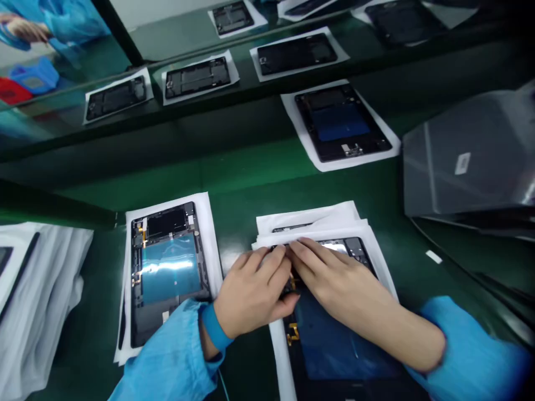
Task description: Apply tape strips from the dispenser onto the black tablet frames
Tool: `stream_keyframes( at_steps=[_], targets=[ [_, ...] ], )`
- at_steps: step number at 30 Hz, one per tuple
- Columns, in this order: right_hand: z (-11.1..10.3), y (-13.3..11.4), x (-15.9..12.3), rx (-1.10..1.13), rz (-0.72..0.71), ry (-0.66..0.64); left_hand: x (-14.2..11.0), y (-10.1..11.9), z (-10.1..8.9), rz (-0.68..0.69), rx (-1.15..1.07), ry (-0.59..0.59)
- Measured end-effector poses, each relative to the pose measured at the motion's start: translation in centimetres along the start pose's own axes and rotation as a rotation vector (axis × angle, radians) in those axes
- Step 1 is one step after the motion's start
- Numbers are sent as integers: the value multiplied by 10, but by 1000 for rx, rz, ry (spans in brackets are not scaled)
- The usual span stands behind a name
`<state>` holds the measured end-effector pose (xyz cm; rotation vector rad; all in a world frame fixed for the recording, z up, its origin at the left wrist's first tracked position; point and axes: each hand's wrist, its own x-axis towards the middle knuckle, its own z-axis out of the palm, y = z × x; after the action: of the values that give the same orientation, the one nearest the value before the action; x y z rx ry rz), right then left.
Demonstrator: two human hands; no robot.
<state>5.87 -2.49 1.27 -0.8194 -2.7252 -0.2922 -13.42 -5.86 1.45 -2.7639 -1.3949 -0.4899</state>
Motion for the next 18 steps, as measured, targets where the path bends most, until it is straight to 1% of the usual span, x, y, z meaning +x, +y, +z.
stream_keyframes(
  at_steps=[2,4,7,9,11,12,14,15,17,18],
  targets=[
    [-4,3,-15,120,21,30,2,-2,-2,25,24,-27],
    [-12,10,-38,222,65,62,4,-4,-4,63,43,-59],
    [-31,30,-82,242,210,153,7,-7,-6,108,42,-98],
    [-44,49,-112,155,345,258,10,-9,-7,108,35,-112],
    [-52,69,-139,-19,477,350,13,-13,-6,109,39,-115],
    [-53,79,-150,-129,526,365,14,-15,-5,117,39,-110],
    [-52,101,-169,-346,571,373,17,-19,-3,128,30,-90],
    [-50,111,-176,-419,572,367,18,-19,-2,129,24,-80],
    [-43,128,-182,-501,551,384,19,-19,-3,126,22,-69],
    [-40,134,-182,-507,542,395,19,-18,-4,127,27,-66]
  ],
)
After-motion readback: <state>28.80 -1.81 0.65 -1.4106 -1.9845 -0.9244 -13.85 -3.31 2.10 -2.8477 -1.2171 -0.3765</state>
